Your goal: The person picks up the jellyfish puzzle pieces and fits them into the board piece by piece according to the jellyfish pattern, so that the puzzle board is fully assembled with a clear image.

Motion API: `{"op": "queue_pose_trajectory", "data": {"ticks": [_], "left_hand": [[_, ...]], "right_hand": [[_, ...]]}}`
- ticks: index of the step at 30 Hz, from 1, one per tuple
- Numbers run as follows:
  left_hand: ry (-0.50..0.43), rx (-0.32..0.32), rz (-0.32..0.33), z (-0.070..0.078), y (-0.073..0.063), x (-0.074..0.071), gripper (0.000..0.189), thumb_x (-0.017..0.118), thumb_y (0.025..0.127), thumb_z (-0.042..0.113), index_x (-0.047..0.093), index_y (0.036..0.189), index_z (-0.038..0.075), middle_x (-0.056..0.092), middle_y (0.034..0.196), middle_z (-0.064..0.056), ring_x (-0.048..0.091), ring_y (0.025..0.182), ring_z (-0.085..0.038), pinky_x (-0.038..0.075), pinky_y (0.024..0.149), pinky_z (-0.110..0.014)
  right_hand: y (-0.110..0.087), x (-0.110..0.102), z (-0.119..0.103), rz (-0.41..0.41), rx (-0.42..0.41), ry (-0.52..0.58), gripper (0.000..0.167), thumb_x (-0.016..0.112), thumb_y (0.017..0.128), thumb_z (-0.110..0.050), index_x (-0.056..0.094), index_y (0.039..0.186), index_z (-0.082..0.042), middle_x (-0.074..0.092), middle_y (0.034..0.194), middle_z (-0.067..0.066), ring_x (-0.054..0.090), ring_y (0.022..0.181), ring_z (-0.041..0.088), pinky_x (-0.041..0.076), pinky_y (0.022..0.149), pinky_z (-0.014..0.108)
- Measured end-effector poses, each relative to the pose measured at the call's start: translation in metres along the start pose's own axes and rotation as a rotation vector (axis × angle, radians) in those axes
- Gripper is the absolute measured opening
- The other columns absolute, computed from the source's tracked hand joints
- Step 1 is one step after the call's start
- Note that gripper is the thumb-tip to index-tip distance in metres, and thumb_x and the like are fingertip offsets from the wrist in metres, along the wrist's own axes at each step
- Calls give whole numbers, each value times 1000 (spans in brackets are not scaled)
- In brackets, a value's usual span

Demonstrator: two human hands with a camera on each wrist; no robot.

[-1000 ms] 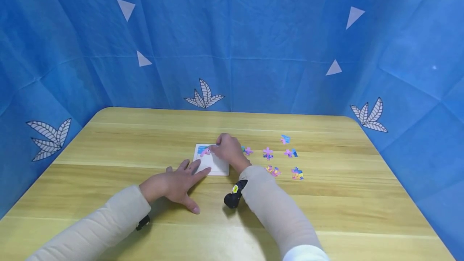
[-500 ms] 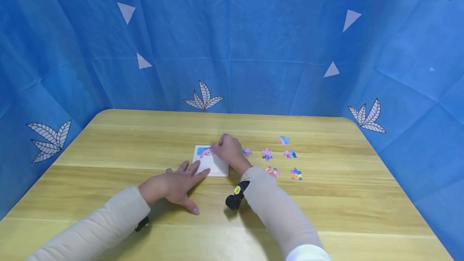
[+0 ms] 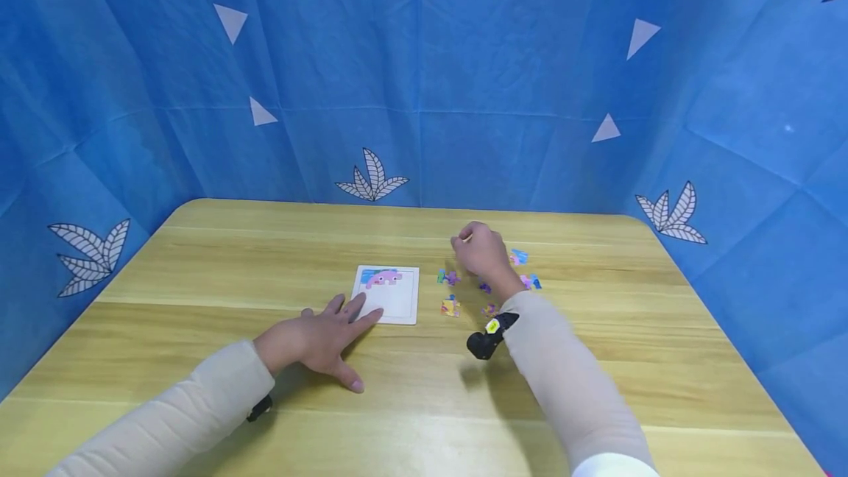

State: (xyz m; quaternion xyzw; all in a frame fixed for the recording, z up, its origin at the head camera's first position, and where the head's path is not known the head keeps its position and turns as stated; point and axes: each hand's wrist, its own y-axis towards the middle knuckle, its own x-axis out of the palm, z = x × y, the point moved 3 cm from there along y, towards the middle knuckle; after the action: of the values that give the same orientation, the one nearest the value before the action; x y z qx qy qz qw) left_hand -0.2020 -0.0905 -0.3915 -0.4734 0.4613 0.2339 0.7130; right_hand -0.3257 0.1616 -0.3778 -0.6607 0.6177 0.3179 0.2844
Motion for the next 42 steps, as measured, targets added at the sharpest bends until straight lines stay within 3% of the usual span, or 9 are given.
{"op": "queue_pose_trajectory", "data": {"ticks": [3,8,17,23,30,34,36,38,42], "left_hand": [[5,-2,-2,0,0,-1,112,67,66,71,12,153,27,4,159,-12,8,142,-43,22,100,-71],[5,-5,-7,1,-1,-1,112,67,66,70,13,153,26,4,159,-12,8,142,-43,23,100,-71],[-1,-9,-6,2,-1,1,112,68,65,70,14,153,26,4,159,-12,8,142,-43,22,100,-70],[1,-12,-6,1,1,1,113,69,64,70,14,152,26,4,159,-12,8,143,-42,22,101,-70],[-2,-13,-10,2,2,0,113,70,64,69,14,152,26,5,159,-12,9,142,-43,21,101,-71],[1,-12,-10,2,2,0,113,69,64,69,14,152,26,4,159,-12,9,142,-43,21,100,-71],[-1,-14,-9,2,1,-1,113,69,64,69,14,152,26,4,159,-12,8,142,-43,21,101,-71],[-3,-16,-10,2,1,-1,113,70,64,69,14,153,26,4,159,-12,8,142,-43,21,101,-71],[-1,-17,-11,1,1,-1,113,69,65,69,14,152,26,4,159,-11,8,143,-42,21,101,-70]], "right_hand": [[1,-15,18,16,14,-32,33,55,94,-29,59,111,-1,65,107,20,62,94,32,49,76,42],[-1,-32,43,41,36,-78,36,55,93,-26,56,115,3,59,114,23,54,106,38,44,89,48],[-10,-44,78,24,140,-139,48,55,93,-26,50,126,8,49,123,30,43,115,43,36,96,53],[-12,-43,89,-16,196,-178,58,56,92,-33,47,128,10,44,128,34,33,122,48,29,102,55],[-11,-39,92,-6,201,-177,53,57,92,-32,51,125,9,47,124,32,41,113,44,35,98,54],[-10,-37,91,-4,189,-153,43,59,92,-29,57,114,7,62,94,20,59,82,30,42,84,46],[-9,-36,90,-20,185,-138,37,59,92,-28,59,108,5,62,74,11,58,64,21,43,77,41],[-8,-35,90,-38,193,-127,34,58,93,-28,58,107,3,59,65,5,55,58,16,42,74,37],[-7,-34,89,-46,200,-113,41,58,93,-27,52,117,5,59,81,10,57,66,19,45,72,37]]}}
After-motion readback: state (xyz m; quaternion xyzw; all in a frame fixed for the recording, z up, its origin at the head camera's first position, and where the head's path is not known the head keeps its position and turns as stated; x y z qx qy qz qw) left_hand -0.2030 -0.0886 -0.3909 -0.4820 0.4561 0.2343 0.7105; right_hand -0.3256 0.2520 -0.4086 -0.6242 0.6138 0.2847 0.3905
